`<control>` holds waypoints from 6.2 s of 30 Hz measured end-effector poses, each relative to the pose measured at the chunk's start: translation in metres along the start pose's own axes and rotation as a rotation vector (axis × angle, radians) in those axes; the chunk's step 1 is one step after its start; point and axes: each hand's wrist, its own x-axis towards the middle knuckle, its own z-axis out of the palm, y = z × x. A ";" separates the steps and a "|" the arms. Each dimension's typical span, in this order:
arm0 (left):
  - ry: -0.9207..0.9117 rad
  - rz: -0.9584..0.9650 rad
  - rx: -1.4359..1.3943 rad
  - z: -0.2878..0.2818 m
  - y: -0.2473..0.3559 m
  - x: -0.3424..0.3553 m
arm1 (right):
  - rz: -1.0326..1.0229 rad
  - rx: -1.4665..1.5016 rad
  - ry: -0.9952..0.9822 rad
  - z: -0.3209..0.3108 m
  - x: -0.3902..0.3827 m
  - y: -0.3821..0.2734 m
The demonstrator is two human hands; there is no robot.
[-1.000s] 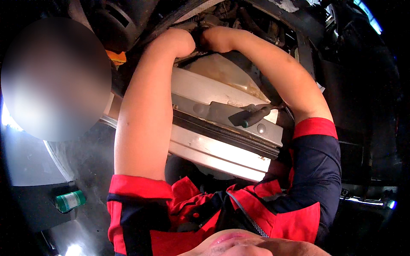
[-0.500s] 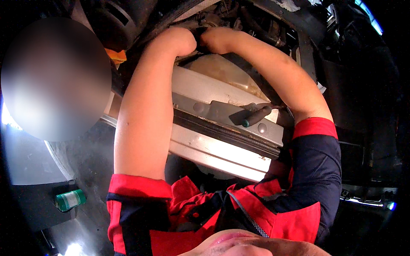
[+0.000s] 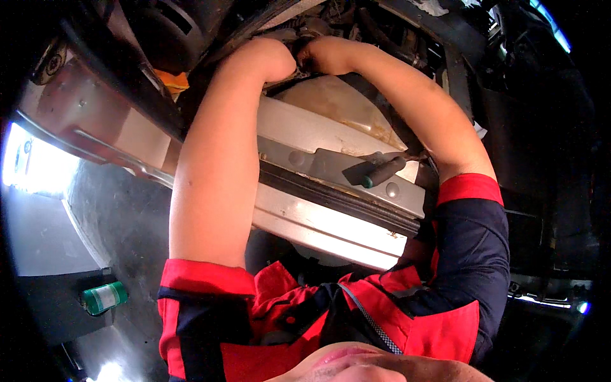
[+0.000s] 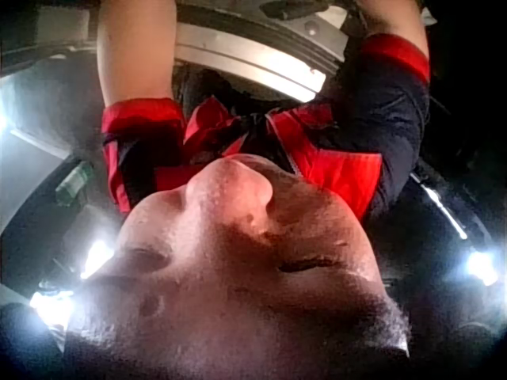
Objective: The person places an air filter aside, works on components inside the vehicle engine compartment by hand, and uses a ratchet wrench on the engine assembly.
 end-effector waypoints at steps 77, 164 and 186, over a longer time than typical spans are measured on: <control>-0.020 -0.059 -0.039 -0.012 0.002 -0.008 | 0.096 -0.210 0.052 0.010 0.005 -0.010; -0.031 -0.026 -0.012 -0.011 0.001 -0.007 | 0.204 -0.206 -0.086 -0.006 0.007 -0.022; -0.019 -0.024 -0.002 -0.018 0.005 -0.018 | 0.278 -0.199 -0.036 -0.002 0.002 -0.031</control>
